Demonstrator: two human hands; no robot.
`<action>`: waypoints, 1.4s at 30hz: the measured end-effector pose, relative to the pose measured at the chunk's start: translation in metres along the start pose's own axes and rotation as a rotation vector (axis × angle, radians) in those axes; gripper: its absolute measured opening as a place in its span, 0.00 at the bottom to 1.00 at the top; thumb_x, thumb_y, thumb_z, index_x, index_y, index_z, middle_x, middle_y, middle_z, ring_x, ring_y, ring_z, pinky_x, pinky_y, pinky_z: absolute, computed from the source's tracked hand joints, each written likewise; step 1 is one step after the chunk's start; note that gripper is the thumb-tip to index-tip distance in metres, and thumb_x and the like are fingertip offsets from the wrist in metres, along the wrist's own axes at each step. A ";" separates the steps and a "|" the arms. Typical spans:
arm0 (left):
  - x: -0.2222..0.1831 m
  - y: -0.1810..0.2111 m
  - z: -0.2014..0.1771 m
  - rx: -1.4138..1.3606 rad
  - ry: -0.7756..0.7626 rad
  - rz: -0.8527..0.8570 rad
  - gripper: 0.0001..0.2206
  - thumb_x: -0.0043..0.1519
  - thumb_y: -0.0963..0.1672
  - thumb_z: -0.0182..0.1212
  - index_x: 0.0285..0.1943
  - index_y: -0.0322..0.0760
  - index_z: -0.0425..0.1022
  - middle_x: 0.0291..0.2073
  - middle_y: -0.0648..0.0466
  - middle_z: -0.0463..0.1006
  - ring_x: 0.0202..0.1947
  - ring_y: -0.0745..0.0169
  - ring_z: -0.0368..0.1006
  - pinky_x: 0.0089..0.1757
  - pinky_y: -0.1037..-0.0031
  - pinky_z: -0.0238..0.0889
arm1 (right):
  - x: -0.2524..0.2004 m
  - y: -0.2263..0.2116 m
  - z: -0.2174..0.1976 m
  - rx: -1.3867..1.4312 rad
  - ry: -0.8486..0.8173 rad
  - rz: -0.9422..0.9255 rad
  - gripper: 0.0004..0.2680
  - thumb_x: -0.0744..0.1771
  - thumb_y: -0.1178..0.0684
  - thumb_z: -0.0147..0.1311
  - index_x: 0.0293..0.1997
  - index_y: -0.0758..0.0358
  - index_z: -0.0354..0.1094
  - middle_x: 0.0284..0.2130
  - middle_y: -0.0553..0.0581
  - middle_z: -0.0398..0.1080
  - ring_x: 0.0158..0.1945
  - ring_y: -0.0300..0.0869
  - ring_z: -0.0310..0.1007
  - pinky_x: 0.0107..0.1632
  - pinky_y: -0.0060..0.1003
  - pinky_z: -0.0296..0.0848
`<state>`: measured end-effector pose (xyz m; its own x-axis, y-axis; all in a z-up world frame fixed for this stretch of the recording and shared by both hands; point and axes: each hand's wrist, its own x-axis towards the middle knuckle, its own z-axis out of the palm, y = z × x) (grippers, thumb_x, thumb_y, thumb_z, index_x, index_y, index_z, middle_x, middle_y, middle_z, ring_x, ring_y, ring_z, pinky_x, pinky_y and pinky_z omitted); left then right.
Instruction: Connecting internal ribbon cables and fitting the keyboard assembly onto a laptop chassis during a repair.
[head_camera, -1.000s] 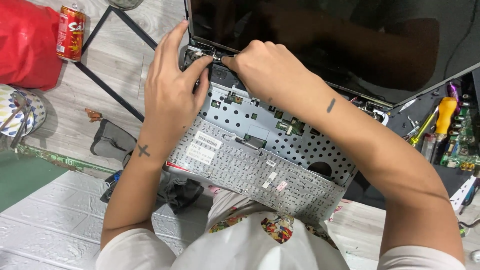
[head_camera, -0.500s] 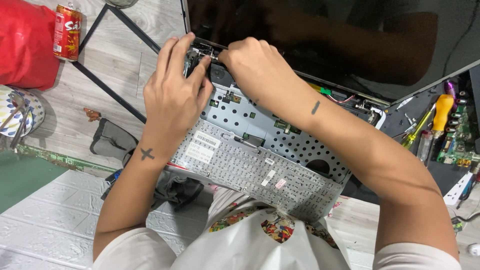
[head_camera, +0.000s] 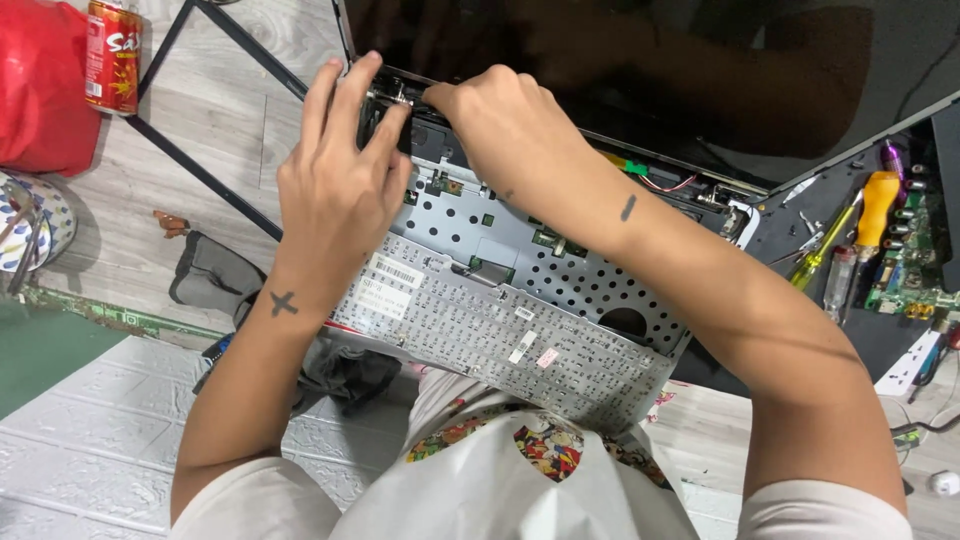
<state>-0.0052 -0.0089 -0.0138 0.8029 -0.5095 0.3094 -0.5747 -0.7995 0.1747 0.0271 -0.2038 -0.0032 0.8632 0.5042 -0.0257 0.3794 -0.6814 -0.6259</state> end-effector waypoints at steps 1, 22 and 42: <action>0.001 0.001 -0.002 0.002 0.001 0.000 0.15 0.57 0.35 0.67 0.53 0.31 0.81 0.64 0.42 0.68 0.65 0.42 0.64 0.33 0.76 0.71 | -0.001 0.002 0.000 0.000 0.001 -0.002 0.11 0.60 0.67 0.52 0.44 0.75 0.74 0.22 0.65 0.74 0.18 0.51 0.75 0.25 0.43 0.75; 0.010 0.001 -0.012 -0.143 0.005 -0.154 0.13 0.57 0.31 0.66 0.49 0.28 0.81 0.59 0.43 0.73 0.48 0.49 0.79 0.44 0.68 0.74 | -0.017 0.007 -0.008 0.191 -0.025 0.077 0.09 0.64 0.61 0.57 0.46 0.75 0.76 0.24 0.66 0.77 0.12 0.46 0.72 0.21 0.37 0.74; 0.010 0.004 -0.007 -0.095 -0.027 -0.196 0.13 0.57 0.31 0.61 0.46 0.33 0.82 0.61 0.48 0.71 0.27 0.62 0.68 0.28 0.73 0.62 | -0.032 0.009 -0.004 0.115 -0.008 0.094 0.09 0.65 0.60 0.54 0.47 0.72 0.74 0.27 0.63 0.77 0.20 0.53 0.74 0.24 0.43 0.71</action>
<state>-0.0006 -0.0152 -0.0037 0.9039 -0.3569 0.2359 -0.4188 -0.8510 0.3170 0.0043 -0.2276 -0.0051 0.8901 0.4458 -0.0943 0.2562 -0.6608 -0.7055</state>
